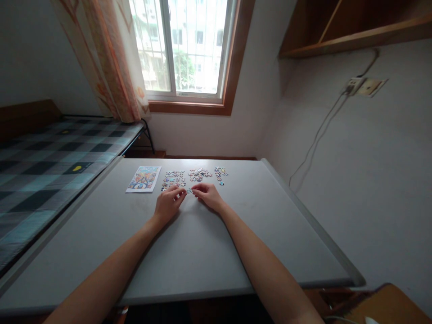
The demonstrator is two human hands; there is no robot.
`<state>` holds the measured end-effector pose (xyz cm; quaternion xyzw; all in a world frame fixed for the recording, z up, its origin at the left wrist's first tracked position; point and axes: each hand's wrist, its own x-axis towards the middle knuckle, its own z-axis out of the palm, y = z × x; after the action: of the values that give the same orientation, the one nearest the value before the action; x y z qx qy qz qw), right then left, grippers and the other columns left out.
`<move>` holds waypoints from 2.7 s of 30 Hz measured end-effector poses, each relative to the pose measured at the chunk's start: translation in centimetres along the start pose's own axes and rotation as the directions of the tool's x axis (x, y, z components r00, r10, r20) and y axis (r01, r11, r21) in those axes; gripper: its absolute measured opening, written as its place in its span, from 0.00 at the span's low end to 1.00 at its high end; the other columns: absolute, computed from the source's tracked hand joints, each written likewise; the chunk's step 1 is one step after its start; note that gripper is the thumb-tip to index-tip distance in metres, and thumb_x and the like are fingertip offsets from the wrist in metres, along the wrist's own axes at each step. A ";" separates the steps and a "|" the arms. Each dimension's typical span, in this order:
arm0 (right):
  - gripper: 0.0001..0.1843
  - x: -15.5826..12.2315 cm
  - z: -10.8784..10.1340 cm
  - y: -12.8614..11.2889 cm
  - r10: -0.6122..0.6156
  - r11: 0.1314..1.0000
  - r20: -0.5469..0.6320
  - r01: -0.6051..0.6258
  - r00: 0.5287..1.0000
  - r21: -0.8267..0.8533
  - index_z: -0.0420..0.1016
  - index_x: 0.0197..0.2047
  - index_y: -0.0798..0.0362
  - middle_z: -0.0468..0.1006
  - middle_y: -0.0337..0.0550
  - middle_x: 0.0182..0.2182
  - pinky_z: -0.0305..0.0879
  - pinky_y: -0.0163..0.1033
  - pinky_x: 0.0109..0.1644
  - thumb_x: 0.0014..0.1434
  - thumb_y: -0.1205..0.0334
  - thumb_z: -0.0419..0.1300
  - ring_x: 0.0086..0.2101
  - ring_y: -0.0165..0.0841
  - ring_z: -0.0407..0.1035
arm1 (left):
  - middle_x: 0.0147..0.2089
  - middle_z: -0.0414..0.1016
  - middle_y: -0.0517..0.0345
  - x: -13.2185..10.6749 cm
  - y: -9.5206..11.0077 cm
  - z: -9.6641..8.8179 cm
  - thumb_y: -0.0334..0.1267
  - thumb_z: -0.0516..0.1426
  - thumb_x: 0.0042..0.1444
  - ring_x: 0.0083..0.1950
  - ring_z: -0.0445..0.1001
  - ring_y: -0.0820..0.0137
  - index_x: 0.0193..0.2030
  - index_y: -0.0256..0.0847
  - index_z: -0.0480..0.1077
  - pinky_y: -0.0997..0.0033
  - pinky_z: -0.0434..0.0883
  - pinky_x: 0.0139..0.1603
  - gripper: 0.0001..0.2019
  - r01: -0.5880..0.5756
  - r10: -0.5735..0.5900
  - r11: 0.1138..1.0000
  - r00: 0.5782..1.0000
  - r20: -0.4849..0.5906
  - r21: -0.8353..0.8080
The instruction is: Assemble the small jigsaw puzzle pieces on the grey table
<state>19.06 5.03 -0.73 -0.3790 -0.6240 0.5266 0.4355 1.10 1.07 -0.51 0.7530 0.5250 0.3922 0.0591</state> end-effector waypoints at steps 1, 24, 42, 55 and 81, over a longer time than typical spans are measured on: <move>0.15 0.0 0.0 0.1 -0.012 1.000 -0.004 0.012 1.000 0.001 0.77 0.35 0.56 0.74 0.39 0.23 0.62 0.31 0.25 0.47 0.54 0.64 0.23 0.26 0.65 | 0.33 0.72 0.60 0.0 0.0 0.0 0.41 0.54 0.59 0.28 0.68 0.76 0.36 0.43 0.75 0.77 0.64 0.31 0.09 0.000 0.000 1.000 1.000 0.003 -0.007; 0.09 0.7 -6.7 0.0 -0.334 0.822 -0.320 0.109 0.886 -0.558 0.81 0.33 0.53 0.80 0.45 0.32 0.65 0.37 0.41 0.55 0.61 0.59 0.33 0.33 0.71 | 0.30 0.72 0.61 0.2 0.2 0.0 0.39 0.55 0.57 0.25 0.67 0.76 0.34 0.41 0.74 0.76 0.65 0.30 0.08 0.028 -0.019 0.996 0.994 0.108 -0.089; 0.11 -0.4 -10.7 1.6 -0.206 0.504 -0.548 -0.393 0.811 -0.769 0.81 0.38 0.53 0.77 0.49 0.37 0.59 0.39 0.46 0.57 0.62 0.57 0.40 0.38 0.65 | 0.29 0.72 0.61 0.0 0.4 -0.1 0.40 0.55 0.57 0.25 0.67 0.76 0.33 0.42 0.75 0.76 0.65 0.31 0.08 0.024 -0.015 0.998 0.990 0.139 -0.066; 0.13 -0.3 -9.8 1.3 -0.196 0.479 -0.478 -0.341 0.857 -0.809 0.81 0.40 0.51 0.76 0.47 0.39 0.58 0.39 0.48 0.59 0.66 0.54 0.42 0.37 0.64 | 0.30 0.72 0.61 -0.1 0.4 0.0 0.39 0.55 0.57 0.25 0.68 0.76 0.33 0.42 0.74 0.76 0.65 0.31 0.08 0.015 -0.008 0.999 0.991 0.137 -0.051; 0.17 -0.5 -8.4 0.7 -0.157 0.368 -0.416 -0.337 0.896 -0.866 0.77 0.48 0.48 0.70 0.48 0.50 0.58 0.46 0.47 0.63 0.61 0.50 0.47 0.44 0.60 | 0.29 0.72 0.61 0.0 0.5 0.0 0.40 0.55 0.57 0.26 0.68 0.75 0.33 0.42 0.75 0.76 0.65 0.31 0.08 0.006 0.000 0.999 0.989 0.148 -0.041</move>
<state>27.17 7.40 -0.96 -0.6972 -0.6742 0.0116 0.2434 1.46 0.80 -0.26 0.7778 0.5121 0.3461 0.1139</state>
